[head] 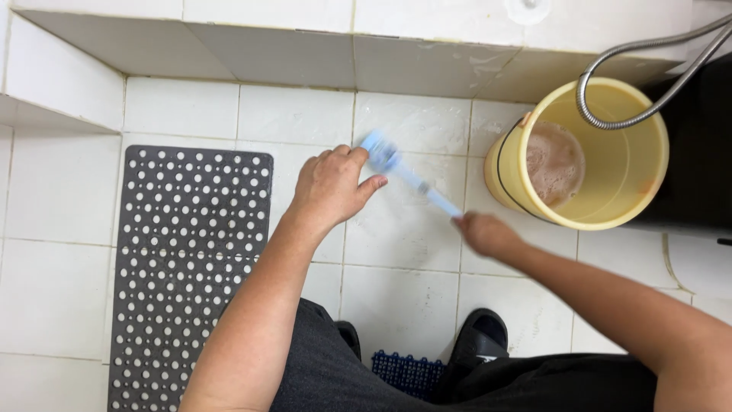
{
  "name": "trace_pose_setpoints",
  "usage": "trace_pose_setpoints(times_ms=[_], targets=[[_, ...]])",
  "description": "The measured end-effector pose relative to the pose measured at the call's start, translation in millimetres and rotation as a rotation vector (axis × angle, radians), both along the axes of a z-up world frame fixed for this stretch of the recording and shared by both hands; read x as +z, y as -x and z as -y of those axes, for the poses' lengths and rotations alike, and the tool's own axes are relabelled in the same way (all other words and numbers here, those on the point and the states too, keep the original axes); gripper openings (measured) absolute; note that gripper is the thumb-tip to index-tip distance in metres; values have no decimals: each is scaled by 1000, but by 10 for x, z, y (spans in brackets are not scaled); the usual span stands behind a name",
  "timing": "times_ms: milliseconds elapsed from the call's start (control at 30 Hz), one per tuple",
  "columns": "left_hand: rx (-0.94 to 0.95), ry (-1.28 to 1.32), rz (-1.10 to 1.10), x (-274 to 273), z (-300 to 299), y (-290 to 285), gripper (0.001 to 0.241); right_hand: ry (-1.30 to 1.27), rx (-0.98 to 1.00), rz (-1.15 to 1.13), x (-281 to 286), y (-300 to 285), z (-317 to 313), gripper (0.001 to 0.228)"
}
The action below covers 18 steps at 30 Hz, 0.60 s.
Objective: Scrubbing the bathroom floor tiles with a long-handled brush and soapy water.
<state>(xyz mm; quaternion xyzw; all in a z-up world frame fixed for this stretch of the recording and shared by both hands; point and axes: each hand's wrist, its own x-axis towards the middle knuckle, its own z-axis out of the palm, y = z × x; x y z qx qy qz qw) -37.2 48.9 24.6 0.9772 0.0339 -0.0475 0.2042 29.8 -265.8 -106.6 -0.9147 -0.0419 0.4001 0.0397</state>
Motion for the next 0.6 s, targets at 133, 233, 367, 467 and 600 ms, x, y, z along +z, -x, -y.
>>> trace_pose_setpoints(times_ms=[133,233,367,467,600], targets=[[-14,19,-96,13,15,-5,47,31,281,-137,15,193,209,58],[1,29,-92,-24,-10,15,50,44,186,-85,-383,174,702,58],[-17,18,-20,-21,22,7,49,1,-112,-318,-56,590,293,53],[-36,9,-54,8,51,-14,48,-25,-53,-370,-196,612,200,52],[-42,26,2,-1,58,-6,47,-81,-195,-294,-558,465,549,58]])
